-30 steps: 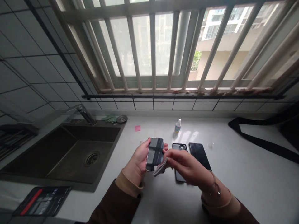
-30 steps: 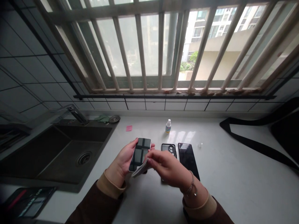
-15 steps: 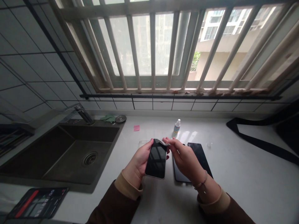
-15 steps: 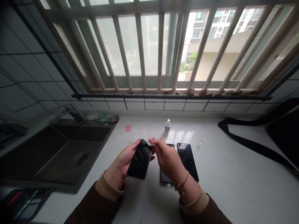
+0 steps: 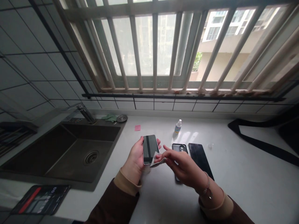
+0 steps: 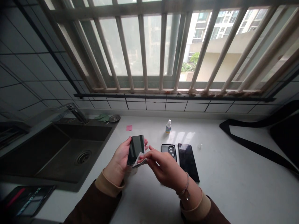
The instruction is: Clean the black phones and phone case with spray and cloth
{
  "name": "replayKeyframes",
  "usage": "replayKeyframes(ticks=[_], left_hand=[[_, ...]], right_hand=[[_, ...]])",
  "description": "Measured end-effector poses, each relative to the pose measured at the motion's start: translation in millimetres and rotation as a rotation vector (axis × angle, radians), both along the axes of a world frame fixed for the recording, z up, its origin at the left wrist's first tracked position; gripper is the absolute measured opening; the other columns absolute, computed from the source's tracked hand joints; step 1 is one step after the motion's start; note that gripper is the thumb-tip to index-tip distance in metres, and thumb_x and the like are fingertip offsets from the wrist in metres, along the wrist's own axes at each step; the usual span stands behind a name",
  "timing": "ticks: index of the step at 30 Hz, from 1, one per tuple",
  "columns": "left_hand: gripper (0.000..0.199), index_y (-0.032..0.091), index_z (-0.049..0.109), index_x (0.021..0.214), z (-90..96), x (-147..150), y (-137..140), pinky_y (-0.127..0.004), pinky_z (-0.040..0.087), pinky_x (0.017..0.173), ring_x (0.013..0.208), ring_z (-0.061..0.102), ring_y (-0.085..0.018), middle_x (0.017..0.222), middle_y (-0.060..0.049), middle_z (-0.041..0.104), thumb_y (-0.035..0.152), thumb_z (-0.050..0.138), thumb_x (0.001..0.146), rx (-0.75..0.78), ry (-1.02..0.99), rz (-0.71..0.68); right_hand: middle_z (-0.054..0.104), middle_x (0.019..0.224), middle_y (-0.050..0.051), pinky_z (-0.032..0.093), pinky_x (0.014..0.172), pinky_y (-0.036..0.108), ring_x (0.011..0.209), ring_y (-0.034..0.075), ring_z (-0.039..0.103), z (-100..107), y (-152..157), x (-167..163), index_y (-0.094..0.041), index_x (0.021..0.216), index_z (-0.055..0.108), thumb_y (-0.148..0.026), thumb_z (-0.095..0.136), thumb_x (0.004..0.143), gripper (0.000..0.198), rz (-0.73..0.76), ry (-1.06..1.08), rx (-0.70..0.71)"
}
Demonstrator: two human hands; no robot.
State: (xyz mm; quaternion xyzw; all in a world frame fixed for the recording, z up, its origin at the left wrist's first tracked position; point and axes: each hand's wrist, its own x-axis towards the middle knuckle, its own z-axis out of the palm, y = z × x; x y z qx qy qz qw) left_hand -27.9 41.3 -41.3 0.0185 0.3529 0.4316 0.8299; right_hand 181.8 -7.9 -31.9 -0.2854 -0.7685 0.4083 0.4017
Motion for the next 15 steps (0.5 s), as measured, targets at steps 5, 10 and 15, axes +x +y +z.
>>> replayKeyframes(ticks=[5, 10, 15], left_hand=[[0.051, 0.012, 0.068, 0.114, 2.5, -0.7, 1.2, -0.055, 0.064, 0.071, 0.089, 0.075, -0.036, 0.101, -0.019, 0.075, 0.056, 0.045, 0.105, 0.000, 0.060, 0.148], [0.047, 0.009, 0.070, 0.109, 10.5, 4.8, -0.3, -0.054, 0.060, 0.100, 0.081, 0.073, -0.023, 0.098, -0.017, 0.074, 0.053, 0.056, 0.102, 0.132, -0.034, 0.489], [0.025, 0.017, 0.070, 0.102, 9.2, 15.6, -5.8, -0.062, 0.052, 0.111, 0.095, 0.075, -0.025, 0.096, -0.009, 0.073, 0.041, 0.064, 0.099, 0.176, -0.031, 0.615]], right_hand=[[0.080, 0.098, 0.005, 0.062, 0.103, 0.046, 0.090, 0.024, 0.077, -8.5, -0.1, 0.3, -0.027, 0.104, 0.075, -0.048, 0.064, 0.104, 0.024, -0.094, 0.189, -0.211], [0.078, 0.104, 0.006, 0.065, 0.083, 0.035, 0.093, 0.022, 0.074, -28.4, 16.0, -4.7, -0.022, 0.111, 0.070, -0.056, 0.072, 0.097, 0.036, -0.516, 0.616, -0.511], [0.078, 0.106, 0.005, 0.065, 0.083, 0.035, 0.094, 0.021, 0.075, -40.3, 21.9, -16.8, -0.023, 0.109, 0.068, -0.055, 0.081, 0.087, 0.041, -0.599, 0.778, -0.624]])
